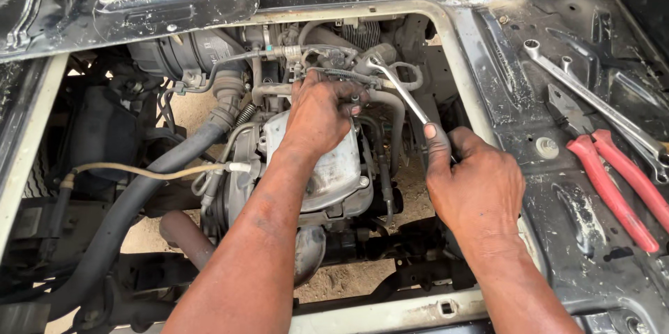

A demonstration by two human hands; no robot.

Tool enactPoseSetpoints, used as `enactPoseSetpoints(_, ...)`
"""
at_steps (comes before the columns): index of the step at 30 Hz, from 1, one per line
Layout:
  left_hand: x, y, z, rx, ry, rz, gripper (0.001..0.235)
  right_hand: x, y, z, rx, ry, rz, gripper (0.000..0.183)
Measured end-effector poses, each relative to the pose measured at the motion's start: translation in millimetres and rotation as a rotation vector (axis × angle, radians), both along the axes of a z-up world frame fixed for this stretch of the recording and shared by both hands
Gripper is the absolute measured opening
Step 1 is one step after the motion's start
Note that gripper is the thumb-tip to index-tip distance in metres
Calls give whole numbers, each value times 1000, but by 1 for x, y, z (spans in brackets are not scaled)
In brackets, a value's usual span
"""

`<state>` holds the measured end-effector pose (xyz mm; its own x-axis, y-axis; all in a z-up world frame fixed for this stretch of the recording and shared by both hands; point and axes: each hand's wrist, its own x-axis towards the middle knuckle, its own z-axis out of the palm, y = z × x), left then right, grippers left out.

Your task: The person uses a wrench to tighten bolts on a vehicle engine component. They repeatedly reposition the wrench and apply force to secure the bolts on the engine block.

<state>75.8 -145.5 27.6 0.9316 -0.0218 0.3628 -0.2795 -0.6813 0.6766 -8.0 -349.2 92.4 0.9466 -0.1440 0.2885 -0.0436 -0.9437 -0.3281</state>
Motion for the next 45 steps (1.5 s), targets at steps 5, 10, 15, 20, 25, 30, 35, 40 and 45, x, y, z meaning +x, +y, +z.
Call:
enactPoseSetpoints(5, -2, -2, 6, 78, 21, 7, 28, 0, 0, -2, -23, 4, 0, 49)
enactPoseSetpoints(10, -7, -4, 17, 143, 107, -34, 28, 1, 2, 0, -10, 39, -25, 48)
enactPoseSetpoints(15, -6, -5, 23, 176, 156, -31, 27, 1, 4, 2, -5, 120, -56, 49)
enactPoseSetpoints(20, -7, -4, 20, 167, 155, -33, 27, -2, 6, 4, -31, 143, -50, 48)
enactPoseSetpoints(25, -8, -2, 20, 146, 112, -11, 25, -8, 12, 10, -91, 150, -42, 42)
enactPoseSetpoints(30, -7, -1, 19, 107, 102, -33, 47, -15, 16, 15, -136, 140, -6, 33)
enactPoseSetpoints(35, -6, -2, 18, 91, 71, -46, 37, -20, 23, 16, -115, 183, 71, 34)
enactPoseSetpoints(40, -7, 0, 16, 110, 66, -56, 29, -29, 29, 9, -67, 308, 201, 50)
enactPoseSetpoints(45, -4, 1, 14, 133, 65, -70, 43, -40, 45, 9, -122, 502, 265, 67)
